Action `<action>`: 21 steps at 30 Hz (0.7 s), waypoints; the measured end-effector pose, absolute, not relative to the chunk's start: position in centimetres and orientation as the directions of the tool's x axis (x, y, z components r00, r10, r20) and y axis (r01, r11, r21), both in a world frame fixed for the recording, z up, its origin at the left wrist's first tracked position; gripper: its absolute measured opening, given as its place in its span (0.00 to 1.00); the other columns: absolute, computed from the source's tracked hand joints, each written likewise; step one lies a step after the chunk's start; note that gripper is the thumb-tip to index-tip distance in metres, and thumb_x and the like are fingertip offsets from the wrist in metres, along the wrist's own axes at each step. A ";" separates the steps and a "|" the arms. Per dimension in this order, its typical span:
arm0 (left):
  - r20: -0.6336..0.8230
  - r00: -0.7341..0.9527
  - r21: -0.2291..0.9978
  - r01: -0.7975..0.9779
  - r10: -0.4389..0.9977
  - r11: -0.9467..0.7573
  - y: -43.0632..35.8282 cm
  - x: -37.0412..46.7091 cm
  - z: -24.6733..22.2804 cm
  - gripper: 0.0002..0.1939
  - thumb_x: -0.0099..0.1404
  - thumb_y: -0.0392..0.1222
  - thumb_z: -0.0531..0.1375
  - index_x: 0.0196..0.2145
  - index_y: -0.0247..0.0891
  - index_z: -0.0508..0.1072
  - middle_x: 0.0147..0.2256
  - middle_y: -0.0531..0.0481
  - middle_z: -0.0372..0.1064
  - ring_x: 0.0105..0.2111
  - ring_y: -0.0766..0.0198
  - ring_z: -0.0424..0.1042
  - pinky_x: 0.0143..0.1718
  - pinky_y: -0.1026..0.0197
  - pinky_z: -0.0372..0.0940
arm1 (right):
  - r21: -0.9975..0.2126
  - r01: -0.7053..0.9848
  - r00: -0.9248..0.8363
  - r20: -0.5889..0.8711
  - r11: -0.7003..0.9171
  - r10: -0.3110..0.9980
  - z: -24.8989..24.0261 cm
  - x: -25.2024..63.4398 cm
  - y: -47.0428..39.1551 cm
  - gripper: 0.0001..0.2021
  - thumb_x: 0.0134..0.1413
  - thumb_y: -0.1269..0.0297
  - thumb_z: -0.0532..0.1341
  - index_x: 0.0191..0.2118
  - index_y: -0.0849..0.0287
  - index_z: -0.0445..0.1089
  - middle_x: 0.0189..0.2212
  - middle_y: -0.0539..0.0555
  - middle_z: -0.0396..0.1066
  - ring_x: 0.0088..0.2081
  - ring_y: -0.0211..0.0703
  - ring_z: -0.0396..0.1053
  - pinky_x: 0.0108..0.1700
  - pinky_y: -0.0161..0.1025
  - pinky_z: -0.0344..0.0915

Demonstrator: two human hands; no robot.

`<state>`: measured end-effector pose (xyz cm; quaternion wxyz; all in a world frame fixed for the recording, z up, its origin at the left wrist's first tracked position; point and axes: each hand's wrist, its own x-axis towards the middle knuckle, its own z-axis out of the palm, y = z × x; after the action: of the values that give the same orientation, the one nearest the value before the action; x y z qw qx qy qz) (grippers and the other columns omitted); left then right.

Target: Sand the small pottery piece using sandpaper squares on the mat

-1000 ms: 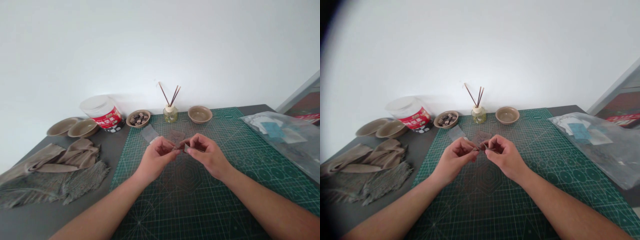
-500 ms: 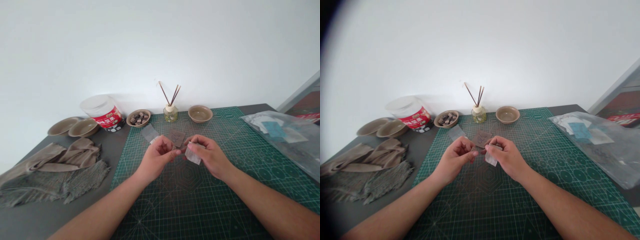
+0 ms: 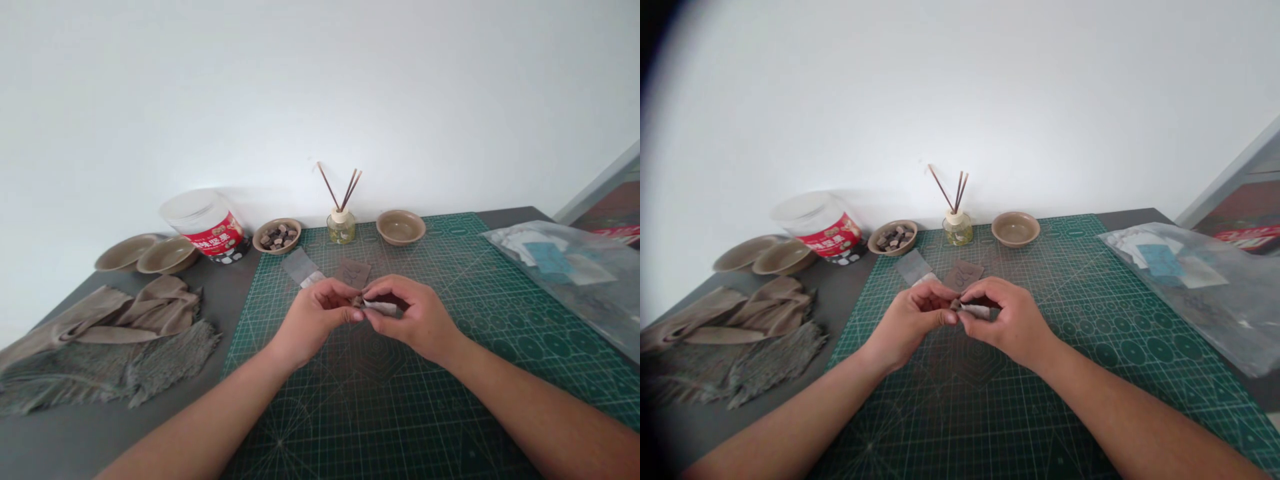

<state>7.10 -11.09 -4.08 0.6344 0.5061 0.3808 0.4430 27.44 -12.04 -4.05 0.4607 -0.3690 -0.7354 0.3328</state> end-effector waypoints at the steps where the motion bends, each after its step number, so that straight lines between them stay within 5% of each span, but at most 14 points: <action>1: -0.042 0.322 0.977 -0.184 0.946 0.107 -11.1 7.1 -4.1 0.13 0.51 0.34 0.73 0.35 0.35 0.77 0.32 0.49 0.79 0.32 0.63 0.77 0.38 0.60 0.71 | -0.836 0.226 -0.315 0.422 0.499 0.850 -4.1 27.4 -12.0 0.13 0.51 0.67 0.69 0.44 0.53 0.76 0.43 0.54 0.77 0.45 0.47 0.76 0.46 0.42 0.74; 4: -0.044 0.330 0.980 -0.169 0.943 0.105 -11.0 7.0 -4.1 0.11 0.53 0.34 0.72 0.35 0.36 0.77 0.33 0.50 0.78 0.33 0.63 0.76 0.38 0.61 0.71 | -0.834 0.257 -0.347 0.393 0.489 0.852 -4.1 27.4 -11.9 0.16 0.50 0.68 0.69 0.46 0.53 0.74 0.45 0.54 0.76 0.46 0.47 0.75 0.46 0.42 0.73; 9: -0.011 0.348 0.992 -0.112 0.937 0.053 -11.0 7.0 -4.0 0.10 0.55 0.33 0.71 0.35 0.36 0.76 0.33 0.52 0.77 0.32 0.67 0.74 0.36 0.64 0.69 | -0.770 0.391 -0.346 0.384 0.503 0.856 -4.0 27.1 -12.2 0.09 0.48 0.71 0.69 0.37 0.55 0.73 0.42 0.52 0.78 0.42 0.47 0.75 0.46 0.42 0.70; 21: 0.007 0.370 1.000 0.014 0.929 -0.013 -11.1 7.1 -4.1 0.11 0.56 0.36 0.71 0.35 0.36 0.75 0.29 0.53 0.74 0.29 0.67 0.72 0.31 0.65 0.65 | -0.763 0.433 -0.316 0.370 0.480 0.874 -3.8 27.0 -12.4 0.11 0.51 0.74 0.66 0.40 0.54 0.74 0.35 0.48 0.77 0.36 0.42 0.74 0.39 0.37 0.66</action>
<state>7.07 -11.05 -4.09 0.5785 0.5921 0.3983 0.3952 26.97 -12.44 -3.77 0.3980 -0.4282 -0.7626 0.2770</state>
